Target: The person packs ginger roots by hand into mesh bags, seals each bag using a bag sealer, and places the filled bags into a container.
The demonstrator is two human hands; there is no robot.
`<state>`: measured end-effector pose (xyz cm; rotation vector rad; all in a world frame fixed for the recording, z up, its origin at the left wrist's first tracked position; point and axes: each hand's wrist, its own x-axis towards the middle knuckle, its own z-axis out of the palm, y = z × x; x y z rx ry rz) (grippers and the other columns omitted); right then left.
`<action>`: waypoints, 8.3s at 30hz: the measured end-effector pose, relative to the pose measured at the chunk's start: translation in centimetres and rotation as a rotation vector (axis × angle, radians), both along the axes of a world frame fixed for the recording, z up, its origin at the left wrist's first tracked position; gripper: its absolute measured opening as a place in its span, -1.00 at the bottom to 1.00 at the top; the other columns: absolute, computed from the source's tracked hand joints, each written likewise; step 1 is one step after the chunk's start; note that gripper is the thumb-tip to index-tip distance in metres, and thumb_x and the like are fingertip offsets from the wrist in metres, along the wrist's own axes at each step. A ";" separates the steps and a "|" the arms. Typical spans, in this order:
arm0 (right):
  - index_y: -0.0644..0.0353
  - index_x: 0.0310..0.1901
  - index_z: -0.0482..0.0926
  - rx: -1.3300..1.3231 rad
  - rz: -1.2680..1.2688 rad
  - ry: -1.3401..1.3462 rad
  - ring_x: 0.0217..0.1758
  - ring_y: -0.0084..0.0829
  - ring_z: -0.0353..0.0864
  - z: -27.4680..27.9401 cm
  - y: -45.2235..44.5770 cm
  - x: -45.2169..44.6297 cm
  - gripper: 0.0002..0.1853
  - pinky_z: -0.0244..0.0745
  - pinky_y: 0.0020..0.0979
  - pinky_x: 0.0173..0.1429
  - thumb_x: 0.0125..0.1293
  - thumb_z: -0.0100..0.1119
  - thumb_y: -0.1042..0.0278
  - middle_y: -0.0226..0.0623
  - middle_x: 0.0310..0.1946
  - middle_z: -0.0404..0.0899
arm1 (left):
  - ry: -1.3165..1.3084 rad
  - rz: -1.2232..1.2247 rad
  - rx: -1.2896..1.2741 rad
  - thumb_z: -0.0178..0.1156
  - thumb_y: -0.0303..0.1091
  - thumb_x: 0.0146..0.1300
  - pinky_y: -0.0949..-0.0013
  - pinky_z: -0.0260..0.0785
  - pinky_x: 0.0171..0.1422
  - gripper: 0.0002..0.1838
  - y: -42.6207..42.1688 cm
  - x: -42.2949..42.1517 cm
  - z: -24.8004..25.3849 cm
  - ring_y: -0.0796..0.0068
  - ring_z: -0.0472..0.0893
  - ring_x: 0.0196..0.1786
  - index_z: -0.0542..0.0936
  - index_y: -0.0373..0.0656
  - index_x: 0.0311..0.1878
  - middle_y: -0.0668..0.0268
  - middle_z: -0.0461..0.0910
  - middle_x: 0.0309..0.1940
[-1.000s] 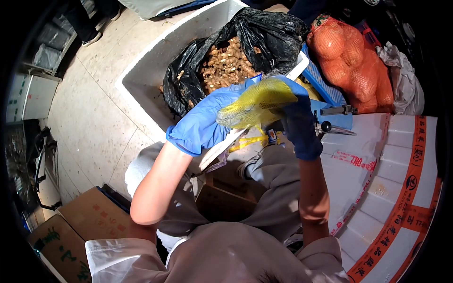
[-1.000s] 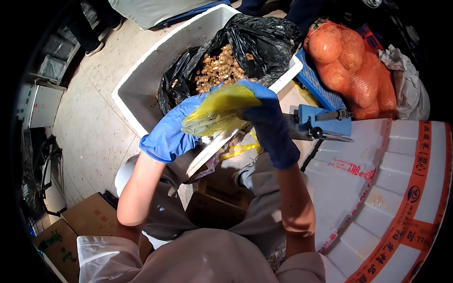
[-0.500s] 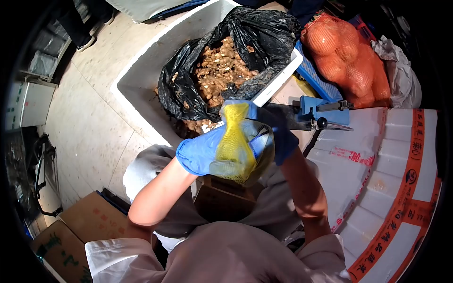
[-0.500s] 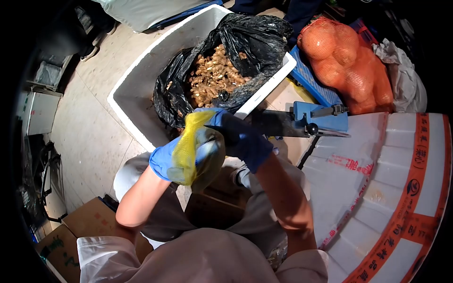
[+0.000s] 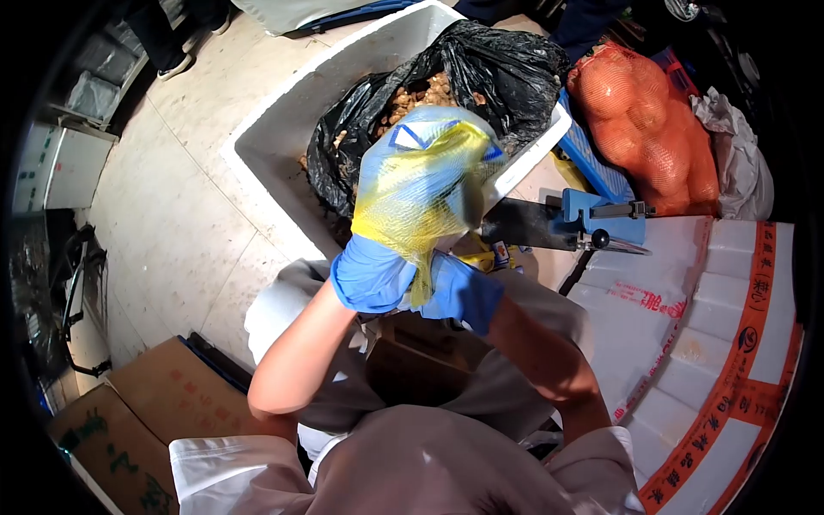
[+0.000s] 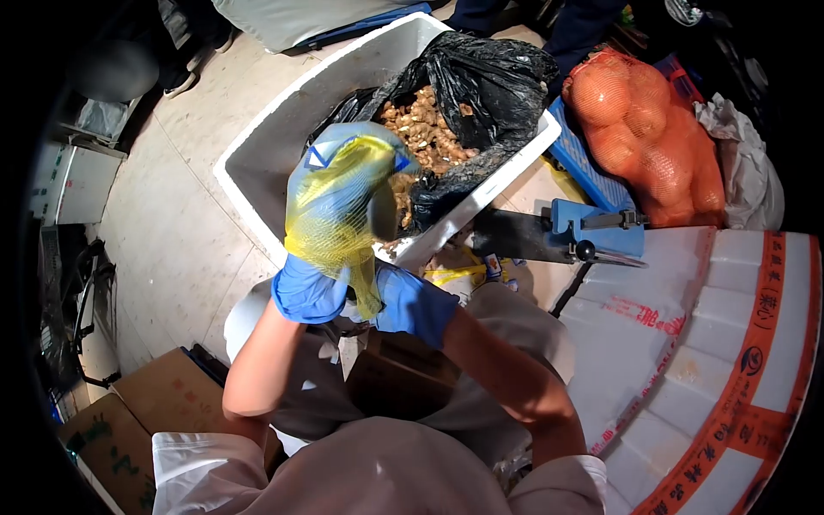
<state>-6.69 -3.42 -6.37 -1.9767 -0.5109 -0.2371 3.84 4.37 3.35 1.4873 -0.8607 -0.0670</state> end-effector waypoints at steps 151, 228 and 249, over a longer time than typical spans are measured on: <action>0.25 -0.12 0.35 1.324 -0.135 0.634 -0.11 -0.40 0.42 0.0 -5.1 11.2 -0.70 0.34 -0.40 0.02 0.12 -0.01 0.32 -0.29 -0.25 0.42 | 0.928 0.229 -0.044 0.03 -0.37 0.08 0.64 0.25 -0.52 -0.84 8.7 8.2 -2.6 0.66 0.39 -0.59 0.47 -0.26 -0.33 0.39 0.44 -0.56; 0.26 -0.08 0.42 0.756 -0.500 0.913 -0.28 -0.58 0.48 4.5 -8.8 1.5 -0.61 0.40 -0.51 -0.18 0.24 -0.12 0.11 -0.35 -0.25 0.50 | 0.838 -0.566 0.475 0.17 -0.36 0.01 0.56 0.30 -0.28 -0.64 4.7 -0.9 -7.8 0.68 0.43 -0.34 0.39 -0.22 -0.10 0.39 0.48 -0.37; 0.25 -0.24 0.37 0.564 -0.076 0.757 -0.27 -0.67 0.32 3.1 -2.1 2.3 -0.85 0.28 -0.59 -0.17 0.18 -0.02 0.41 -0.46 -0.41 0.37 | -0.276 -1.051 0.763 0.23 -0.07 -0.07 0.42 0.26 -0.01 -0.43 2.8 -4.1 -8.2 0.43 0.41 -0.11 0.38 -0.25 -0.06 0.21 0.45 -0.24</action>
